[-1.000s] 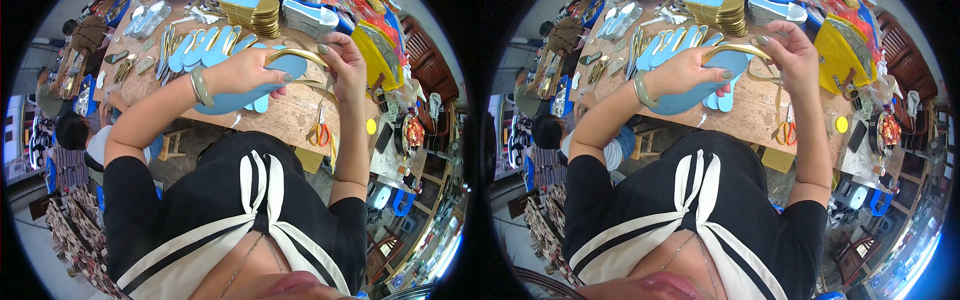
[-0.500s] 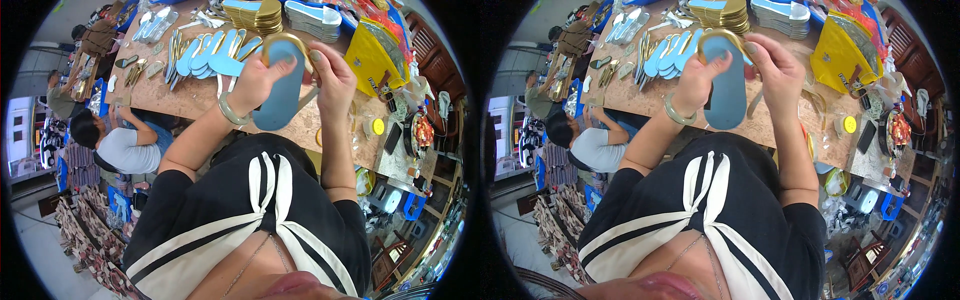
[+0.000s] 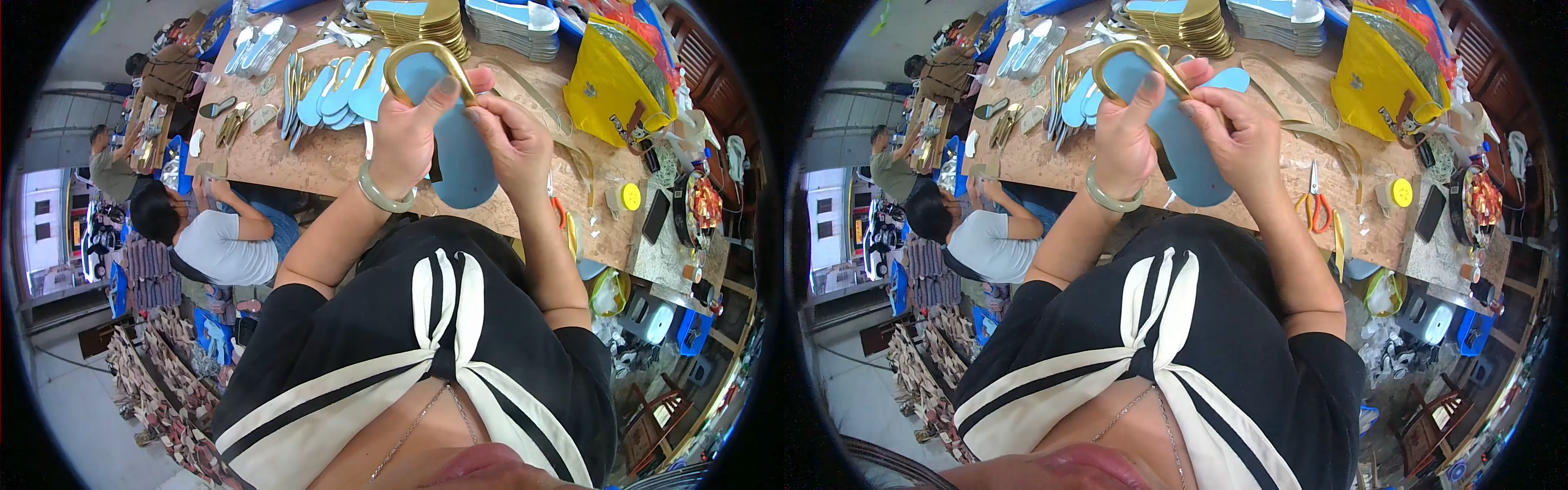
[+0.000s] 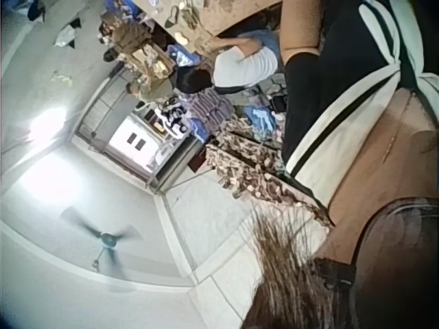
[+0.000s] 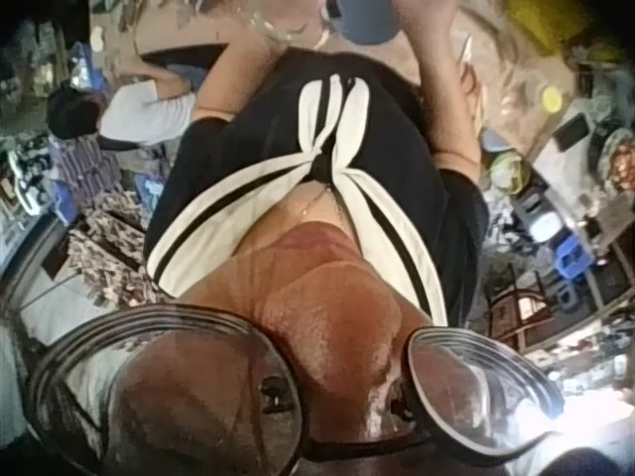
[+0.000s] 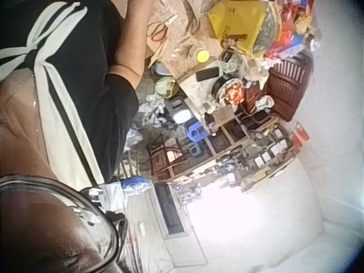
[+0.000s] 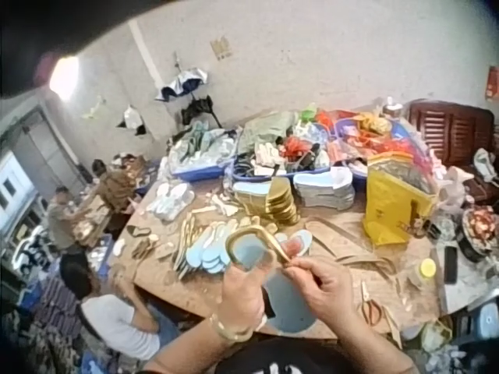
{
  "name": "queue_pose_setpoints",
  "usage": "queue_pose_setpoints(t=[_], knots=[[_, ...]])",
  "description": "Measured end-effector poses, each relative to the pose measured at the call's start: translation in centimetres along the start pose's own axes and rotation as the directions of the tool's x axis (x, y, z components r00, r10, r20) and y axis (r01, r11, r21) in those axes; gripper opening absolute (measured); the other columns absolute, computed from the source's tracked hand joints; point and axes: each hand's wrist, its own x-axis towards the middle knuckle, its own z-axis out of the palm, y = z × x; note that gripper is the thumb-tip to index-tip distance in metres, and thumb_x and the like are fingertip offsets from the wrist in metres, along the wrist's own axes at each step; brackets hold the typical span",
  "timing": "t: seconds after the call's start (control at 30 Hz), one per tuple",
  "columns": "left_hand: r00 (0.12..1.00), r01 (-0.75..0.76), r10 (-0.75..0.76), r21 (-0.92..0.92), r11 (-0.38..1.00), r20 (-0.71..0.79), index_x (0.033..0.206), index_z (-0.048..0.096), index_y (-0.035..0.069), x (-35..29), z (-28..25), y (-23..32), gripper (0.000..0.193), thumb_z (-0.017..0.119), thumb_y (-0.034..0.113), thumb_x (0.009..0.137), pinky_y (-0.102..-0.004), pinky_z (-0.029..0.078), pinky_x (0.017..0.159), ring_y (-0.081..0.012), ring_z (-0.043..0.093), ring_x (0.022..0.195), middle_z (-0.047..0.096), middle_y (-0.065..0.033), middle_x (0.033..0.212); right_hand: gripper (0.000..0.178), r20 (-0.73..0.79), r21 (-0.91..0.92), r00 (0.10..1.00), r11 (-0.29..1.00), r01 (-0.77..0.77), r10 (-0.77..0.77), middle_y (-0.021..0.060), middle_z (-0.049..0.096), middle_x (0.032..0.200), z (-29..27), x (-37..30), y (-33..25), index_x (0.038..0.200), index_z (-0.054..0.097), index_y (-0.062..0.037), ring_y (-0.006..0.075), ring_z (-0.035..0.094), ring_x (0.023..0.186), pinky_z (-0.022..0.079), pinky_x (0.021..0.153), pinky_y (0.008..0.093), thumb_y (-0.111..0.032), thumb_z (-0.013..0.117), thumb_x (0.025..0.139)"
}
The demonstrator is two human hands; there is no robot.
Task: Assembling shoe components by hand, specifically applying gold trim to blue insoles and preparing footwear parts at a workshop table.
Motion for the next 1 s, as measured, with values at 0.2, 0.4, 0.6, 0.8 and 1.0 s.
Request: queue_pose_setpoints(t=[0.2, 0.4, 0.6, 0.8, 1.0], knots=[[0.998, -0.014, 0.023, 0.149, 0.989, -0.057, 0.099, 0.06, -0.004, -0.2, -0.9, -0.6, 0.017, 0.059, 0.009, 0.087, -0.0371, 0.052, 0.083, -0.0263, 0.065, 0.091, 0.066, -0.0163, 0.091, 0.017, 0.032, 0.287, 0.967, 0.925, -0.251, 0.252, 0.001, 0.065, 0.076, 0.7, -0.3, 0.5, 0.095, 0.069, -0.0009, 0.0065, 0.057, 0.069, 0.045, 0.06, 0.0202, -0.01, 0.068, 0.082], [0.985, -0.046, 0.05, 0.026, 0.999, -0.166, 0.096, 0.059, -0.004, -0.4, -0.6, 1.8, 0.019, 0.061, 0.012, 0.086, -0.0333, 0.053, 0.076, -0.0221, 0.064, 0.085, 0.066, -0.0135, 0.086, 0.016, 0.072, 0.236, 0.974, 0.945, -0.227, 0.216, 0.0025, 0.065, 0.079, -0.3, -1.5, 0.4, 0.093, 0.07, -0.0012, 0.0071, 0.058, 0.071, 0.046, 0.063, 0.0194, -0.011, 0.068, 0.082], [0.988, -0.103, 0.113, 0.089, 0.991, -0.109, 0.098, 0.056, -0.004, -0.9, -0.8, 1.9, 0.019, 0.06, 0.012, 0.087, -0.0312, 0.053, 0.074, -0.0193, 0.064, 0.082, 0.066, -0.0125, 0.086, 0.017, 0.136, 0.176, 0.953, 0.94, -0.292, 0.271, 0.0025, 0.065, 0.077, 0.0, -1.4, 0.4, 0.092, 0.07, -0.0005, 0.0066, 0.057, 0.069, 0.046, 0.062, 0.0204, -0.014, 0.067, 0.082], [0.992, -0.046, 0.067, 0.194, 0.98, -0.105, 0.105, 0.059, -0.002, -2.0, -2.3, -1.5, 0.024, 0.063, 0.012, 0.085, -0.0337, 0.05, 0.081, -0.0218, 0.064, 0.089, 0.065, -0.0144, 0.095, 0.019, 0.138, 0.104, 0.949, 0.949, -0.298, 0.283, 0.0017, 0.065, 0.074, 0.5, -1.2, 2.4, 0.092, 0.069, -0.0003, 0.0056, 0.056, 0.068, 0.045, 0.061, 0.0201, -0.016, 0.067, 0.083], [0.988, 0.092, -0.08, 0.085, 0.992, -0.132, 0.107, 0.059, -0.002, -1.7, -3.1, -2.1, 0.025, 0.063, 0.01, 0.085, -0.0339, 0.049, 0.086, -0.0226, 0.062, 0.095, 0.065, -0.0155, 0.099, 0.019, 0.187, 0.264, 0.894, 0.856, -0.445, 0.407, 0.0042, 0.067, 0.087, -0.8, -1.1, 3.8, 0.097, 0.068, 0.0012, 0.008, 0.058, 0.08, 0.046, 0.074, 0.0223, -0.011, 0.066, 0.082]])
